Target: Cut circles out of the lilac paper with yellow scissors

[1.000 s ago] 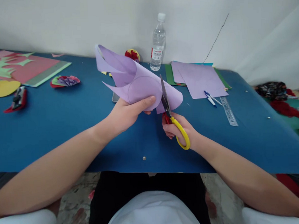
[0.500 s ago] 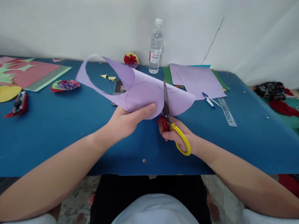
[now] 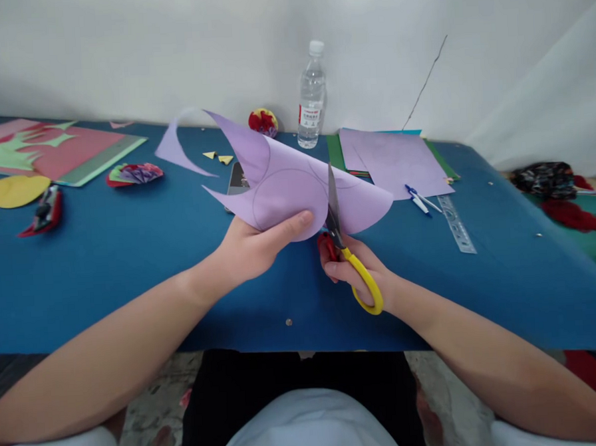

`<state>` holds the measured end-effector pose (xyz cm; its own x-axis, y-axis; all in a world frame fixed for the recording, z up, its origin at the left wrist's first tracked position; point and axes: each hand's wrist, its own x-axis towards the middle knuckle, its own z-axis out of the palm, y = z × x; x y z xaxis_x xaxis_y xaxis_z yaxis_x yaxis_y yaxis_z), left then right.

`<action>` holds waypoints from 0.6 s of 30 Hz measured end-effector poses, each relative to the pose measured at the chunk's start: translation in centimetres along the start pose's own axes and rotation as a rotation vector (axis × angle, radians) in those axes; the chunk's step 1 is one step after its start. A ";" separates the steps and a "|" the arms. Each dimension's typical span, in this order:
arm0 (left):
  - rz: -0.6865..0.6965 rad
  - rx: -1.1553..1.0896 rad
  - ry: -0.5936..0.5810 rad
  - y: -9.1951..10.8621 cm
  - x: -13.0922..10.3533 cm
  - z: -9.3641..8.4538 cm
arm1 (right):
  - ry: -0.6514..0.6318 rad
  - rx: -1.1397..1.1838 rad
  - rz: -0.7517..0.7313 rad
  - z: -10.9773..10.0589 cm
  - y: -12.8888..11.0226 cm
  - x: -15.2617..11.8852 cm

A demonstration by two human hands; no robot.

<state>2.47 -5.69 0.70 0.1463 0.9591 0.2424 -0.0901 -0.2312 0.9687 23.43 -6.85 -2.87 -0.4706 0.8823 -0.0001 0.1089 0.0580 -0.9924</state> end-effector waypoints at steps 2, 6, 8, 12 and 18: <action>0.022 0.044 0.017 0.0 -0.1 0.1 | 0.002 0.007 -0.007 0.0 0.1 0.0; 0.044 0.098 0.033 0.2 -0.2 0.2 | -0.018 0.029 -0.025 0.0 0.5 0.0; 0.040 0.114 0.042 0.3 -0.2 0.2 | -0.031 0.032 -0.035 -0.1 0.7 0.0; 0.042 0.132 0.053 0.4 -0.2 0.2 | -0.048 0.037 -0.050 -0.2 1.1 -0.1; 0.025 0.113 0.034 0.5 -0.2 0.1 | -0.041 0.107 -0.042 0.0 1.0 -0.2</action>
<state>2.52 -6.05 1.18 0.1115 0.9574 0.2665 0.0187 -0.2701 0.9626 23.64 -6.94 -3.84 -0.5085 0.8602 0.0390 -0.0050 0.0424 -0.9991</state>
